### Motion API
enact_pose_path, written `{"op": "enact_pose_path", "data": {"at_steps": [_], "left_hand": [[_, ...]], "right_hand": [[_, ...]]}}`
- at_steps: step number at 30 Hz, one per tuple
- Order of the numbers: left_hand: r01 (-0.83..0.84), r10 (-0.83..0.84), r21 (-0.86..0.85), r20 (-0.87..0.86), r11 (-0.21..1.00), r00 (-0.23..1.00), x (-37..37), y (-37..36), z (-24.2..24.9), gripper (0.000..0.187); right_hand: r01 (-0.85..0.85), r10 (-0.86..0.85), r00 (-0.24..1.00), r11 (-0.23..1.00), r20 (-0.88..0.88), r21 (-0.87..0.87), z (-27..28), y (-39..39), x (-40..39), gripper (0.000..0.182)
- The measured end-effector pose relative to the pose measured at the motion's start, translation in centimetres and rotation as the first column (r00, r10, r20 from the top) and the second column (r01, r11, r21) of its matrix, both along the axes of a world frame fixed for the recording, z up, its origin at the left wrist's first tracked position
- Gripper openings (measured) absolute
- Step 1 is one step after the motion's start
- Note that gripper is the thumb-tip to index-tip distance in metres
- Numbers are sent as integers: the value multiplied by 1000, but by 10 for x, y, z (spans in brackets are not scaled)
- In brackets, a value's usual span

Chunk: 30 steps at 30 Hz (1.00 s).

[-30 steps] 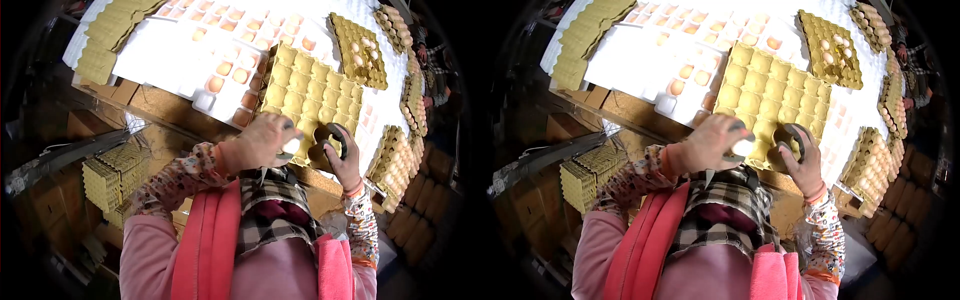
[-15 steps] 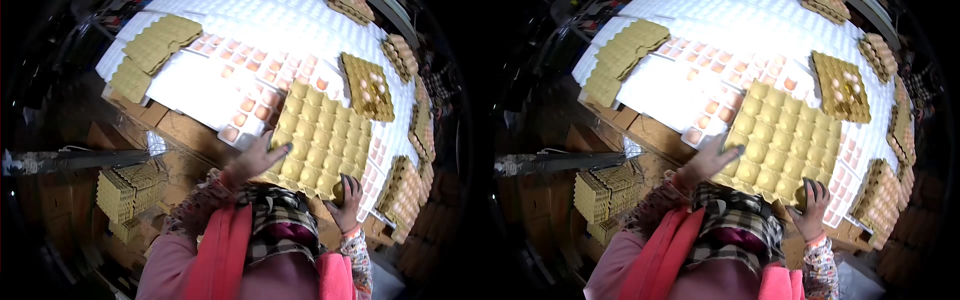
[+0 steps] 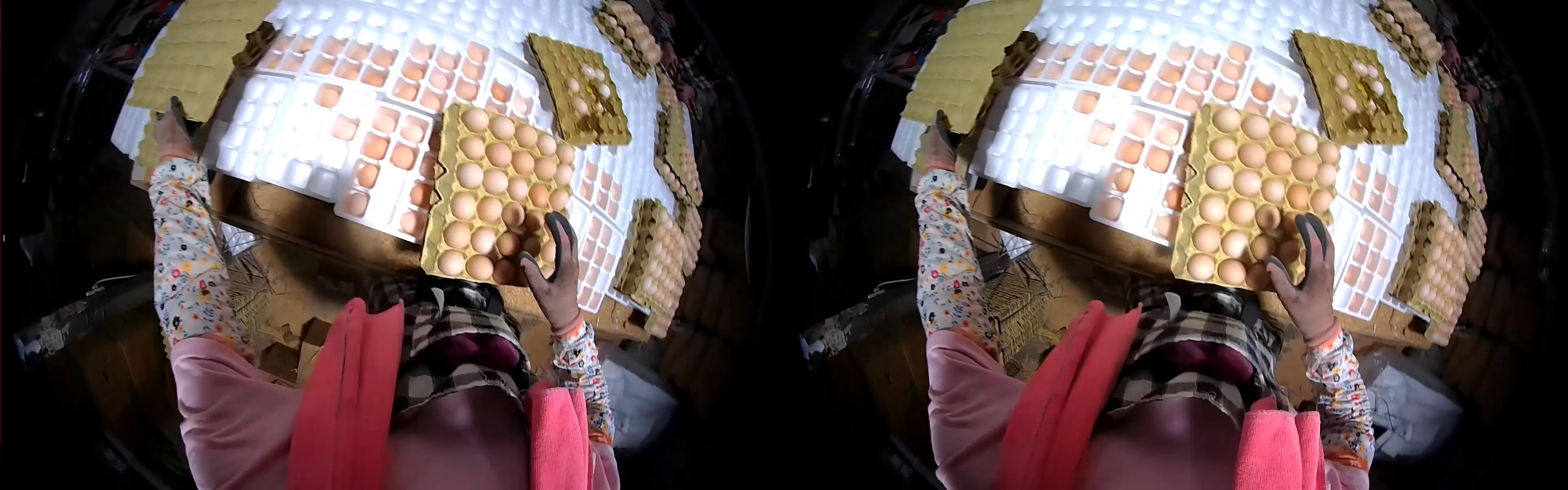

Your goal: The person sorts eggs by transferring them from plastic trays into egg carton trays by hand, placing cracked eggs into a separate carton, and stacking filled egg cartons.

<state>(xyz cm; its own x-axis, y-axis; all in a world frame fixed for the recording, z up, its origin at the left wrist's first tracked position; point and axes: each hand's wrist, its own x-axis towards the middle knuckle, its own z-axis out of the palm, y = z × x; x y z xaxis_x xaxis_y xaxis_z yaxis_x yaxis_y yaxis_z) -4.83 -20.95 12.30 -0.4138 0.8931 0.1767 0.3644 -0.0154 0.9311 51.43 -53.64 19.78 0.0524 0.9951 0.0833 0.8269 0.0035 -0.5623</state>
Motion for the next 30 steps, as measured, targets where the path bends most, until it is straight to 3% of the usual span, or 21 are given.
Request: {"op": "enact_pose_path", "data": {"at_steps": [1,2,4,5,6,7,9,14,16,17,18,19,20,21,22,23,24,25,27,28,30], "left_hand": [[5,-12,-32,-231,999,973,-2,12,0,41],[20,-20,140,-5,990,1000,31,9,8,45],[116,-16,148,-547,982,837,123,-43,32,58],[361,-268,109,-483,926,833,172,-91,33,69],[681,-595,40,-451,731,666,215,-133,36,68],[826,-703,-25,-540,563,463,250,-177,29,63],[912,-745,-230,-658,339,111,290,-246,-4,34],[897,-774,-261,-621,356,126,313,-279,-25,34],[901,-786,-164,-567,402,248,311,-276,-3,34],[836,-842,-112,-3,537,540,310,-276,12,32],[743,-563,-146,564,653,605,310,-276,21,31],[716,-334,-170,795,677,506,310,-267,16,28],[775,-514,-205,644,598,567,309,-260,14,33],[810,-674,-246,455,533,582,309,-254,10,39],[852,-896,-352,71,387,437,319,-242,16,47],[759,-802,-351,-480,548,356,330,-252,19,58],[718,-784,-479,-603,504,148,338,-249,14,64],[769,-833,-454,-523,450,179,339,-245,11,55],[819,-836,-318,-451,477,312,329,-236,11,50],[883,-916,-242,-118,402,384,321,-229,5,49],[879,-897,-209,-215,428,385,324,-202,19,49]], "right_hand": [[13,-13,999,1000,-45,3,-3,-4,-4,66],[67,-81,981,994,-175,-84,-5,-8,-8,65],[39,-113,958,962,-262,-269,-9,-18,-17,64],[-25,-12,988,972,-157,-235,-15,-20,-24,62],[-101,92,995,972,-50,-212,-21,-22,-32,60],[-155,246,935,931,256,-330,-21,-20,-43,60],[-196,292,893,937,343,-289,-41,-25,-48,58],[-222,224,975,965,1,-138,-50,-23,-18,52],[-28,-263,586,939,-767,-343,-30,-14,-14,45],[55,-380,330,922,-864,-384,-27,-10,-6,37],[75,-312,331,949,-890,-305,-34,-3,5,27],[-15,-409,281,902,-868,-431,-33,1,9,24],[-102,-490,252,844,-834,-527,-26,10,14,24],[-154,-190,740,886,-645,-438,-19,18,2,28],[-174,114,975,925,-190,-337,-13,25,-9,32],[-205,254,955,940,156,-273,-18,24,-25,35],[-227,352,865,910,358,-346,-34,27,-33,39],[-270,377,823,918,424,-292,-53,32,-35,37],[-329,441,864,858,240,-394,-32,47,-21,40],[-321,376,916,897,143,-303,-35,44,-9,45],[-393,-37,762,767,-647,-507,-27,48,23,47]]}}
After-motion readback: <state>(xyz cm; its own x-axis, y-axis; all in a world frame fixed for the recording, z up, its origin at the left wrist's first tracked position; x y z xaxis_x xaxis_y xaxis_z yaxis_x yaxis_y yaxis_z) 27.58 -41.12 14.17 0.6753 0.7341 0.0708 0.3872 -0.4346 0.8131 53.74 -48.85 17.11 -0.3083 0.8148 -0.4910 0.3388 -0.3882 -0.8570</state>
